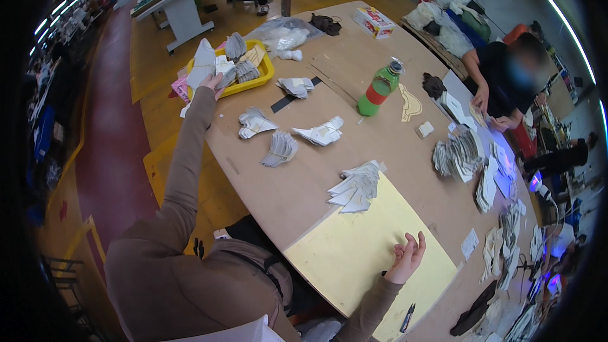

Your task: The person repeatedly folds small white fabric pieces by hand on a work table, aligns them into neat stacks, and secures a stack with a rubber band. The person also places folded pieces into a yellow bin.

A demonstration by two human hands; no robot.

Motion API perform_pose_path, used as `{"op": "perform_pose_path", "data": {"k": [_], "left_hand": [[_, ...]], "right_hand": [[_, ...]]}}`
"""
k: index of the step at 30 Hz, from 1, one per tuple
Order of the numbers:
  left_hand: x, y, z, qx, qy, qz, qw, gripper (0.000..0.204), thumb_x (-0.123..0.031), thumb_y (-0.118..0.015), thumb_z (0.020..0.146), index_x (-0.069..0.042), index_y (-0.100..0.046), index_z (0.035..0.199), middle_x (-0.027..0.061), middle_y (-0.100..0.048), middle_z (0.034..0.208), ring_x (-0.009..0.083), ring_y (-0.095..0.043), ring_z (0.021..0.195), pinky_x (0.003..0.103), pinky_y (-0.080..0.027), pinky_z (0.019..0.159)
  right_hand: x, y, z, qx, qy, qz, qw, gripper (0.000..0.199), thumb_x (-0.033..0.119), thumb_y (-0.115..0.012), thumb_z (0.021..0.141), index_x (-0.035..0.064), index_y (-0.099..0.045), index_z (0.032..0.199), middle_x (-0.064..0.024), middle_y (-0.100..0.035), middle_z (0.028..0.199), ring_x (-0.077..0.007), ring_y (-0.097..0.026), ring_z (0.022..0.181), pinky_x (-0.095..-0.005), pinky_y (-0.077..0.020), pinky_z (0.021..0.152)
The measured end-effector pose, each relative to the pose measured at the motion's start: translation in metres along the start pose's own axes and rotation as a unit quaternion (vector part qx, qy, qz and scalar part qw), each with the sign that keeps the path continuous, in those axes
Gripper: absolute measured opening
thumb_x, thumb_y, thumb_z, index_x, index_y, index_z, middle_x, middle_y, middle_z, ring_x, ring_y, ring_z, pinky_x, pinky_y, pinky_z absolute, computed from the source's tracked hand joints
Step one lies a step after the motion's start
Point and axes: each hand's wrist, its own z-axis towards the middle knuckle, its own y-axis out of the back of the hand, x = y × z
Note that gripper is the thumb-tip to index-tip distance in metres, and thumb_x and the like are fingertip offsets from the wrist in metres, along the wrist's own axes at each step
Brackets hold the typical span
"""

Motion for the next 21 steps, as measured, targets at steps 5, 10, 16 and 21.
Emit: {"op": "perform_pose_path", "data": {"k": [5,10,16,21], "left_hand": [[0.029,-0.031,-0.057,-0.112,-0.318,0.287,0.897,0.080,-0.034,-0.074,0.080,-0.003,-0.033,0.142,0.0194,-0.041,0.140,0.0303,-0.045,0.125,0.038,-0.041,0.100],[0.012,-0.065,-0.154,0.025,-0.449,0.398,0.799,0.051,-0.022,-0.071,0.082,-0.004,-0.054,0.126,0.0206,-0.054,0.129,0.0312,-0.056,0.114,0.035,-0.043,0.098],[0.017,-0.139,-0.249,0.506,-0.173,0.237,0.811,0.049,-0.017,-0.070,0.083,-0.004,-0.054,0.127,0.0184,-0.055,0.129,0.0299,-0.048,0.126,0.038,-0.036,0.106],[0.075,-0.188,-0.296,0.510,-0.282,0.409,0.702,0.107,-0.039,-0.079,0.068,-0.004,-0.017,0.147,0.0263,-0.031,0.145,0.0425,-0.025,0.137,0.044,-0.022,0.114]], "right_hand": [[0.003,0.000,0.000,-0.009,-0.010,0.012,1.000,0.044,0.019,-0.051,0.097,0.0046,-0.040,0.137,-0.0077,-0.058,0.111,-0.0082,-0.054,0.071,-0.0214,-0.0451,0.066],[0.006,0.000,0.000,0.005,-0.001,0.016,1.000,0.043,0.019,-0.051,0.097,0.0037,-0.041,0.135,-0.0083,-0.059,0.111,-0.0082,-0.054,0.071,-0.0217,-0.0448,0.066],[0.007,-0.002,-0.005,0.022,0.007,-0.006,1.000,0.035,0.016,-0.051,0.096,0.0012,-0.050,0.127,-0.0079,-0.060,0.107,-0.0083,-0.054,0.073,-0.0227,-0.0451,0.067],[0.000,-0.004,-0.003,0.017,0.052,-0.084,0.995,0.031,0.014,-0.054,0.094,0.0013,-0.055,0.122,-0.0082,-0.062,0.106,-0.0090,-0.054,0.076,-0.0236,-0.0467,0.069]]}}
